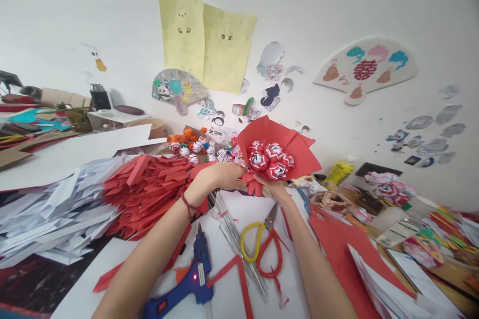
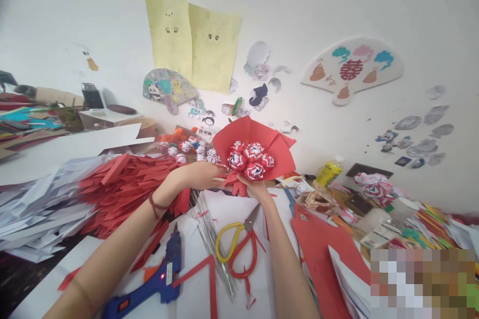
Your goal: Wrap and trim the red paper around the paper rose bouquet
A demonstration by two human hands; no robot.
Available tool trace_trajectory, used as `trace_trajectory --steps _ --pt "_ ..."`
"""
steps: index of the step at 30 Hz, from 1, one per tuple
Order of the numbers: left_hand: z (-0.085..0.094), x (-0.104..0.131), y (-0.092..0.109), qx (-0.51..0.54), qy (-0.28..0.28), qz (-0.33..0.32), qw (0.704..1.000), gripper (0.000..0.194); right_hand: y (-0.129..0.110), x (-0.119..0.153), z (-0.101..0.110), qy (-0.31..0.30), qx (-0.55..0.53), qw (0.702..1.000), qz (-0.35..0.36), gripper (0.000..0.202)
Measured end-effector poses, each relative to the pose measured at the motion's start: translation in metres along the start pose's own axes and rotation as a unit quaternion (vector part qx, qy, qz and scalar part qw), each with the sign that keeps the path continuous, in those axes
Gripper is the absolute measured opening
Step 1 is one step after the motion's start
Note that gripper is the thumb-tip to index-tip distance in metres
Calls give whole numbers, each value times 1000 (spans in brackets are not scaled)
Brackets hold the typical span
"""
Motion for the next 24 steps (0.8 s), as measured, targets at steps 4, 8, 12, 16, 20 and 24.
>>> trace_trajectory --steps 4,8,12,16,20,24 --pt "0 2 1 15 -35 -11 999 19 1 -1 -1 -4 2 1000 -1 52" --pt "0 2 1 19 -53 -26 998 19 -6 0 -7 1 -19 1000 7 59" --pt "1 3 2 26 -59 -45 997 28 -17 4 -15 -9 -74 997 11 59" --pt "1 3 5 -13 -80 -52 995 30 -24 6 -21 4 -92 996 14 54" --pt "3 4 7 -33 -91 -48 994 32 -25 5 -25 21 -106 994 16 61" --pt "5 5 8 -36 -119 -50 991 31 -21 5 -25 22 -110 994 11 66"
Point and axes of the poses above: each hand's wrist, its own x-axis away from the middle knuckle, its own z-axis out of the back of the hand, y = z × x, the point moved 2 cm from there along -x, towards the middle knuckle, and after that the axes turned 5 degrees about -x, right-handed, at the moved point
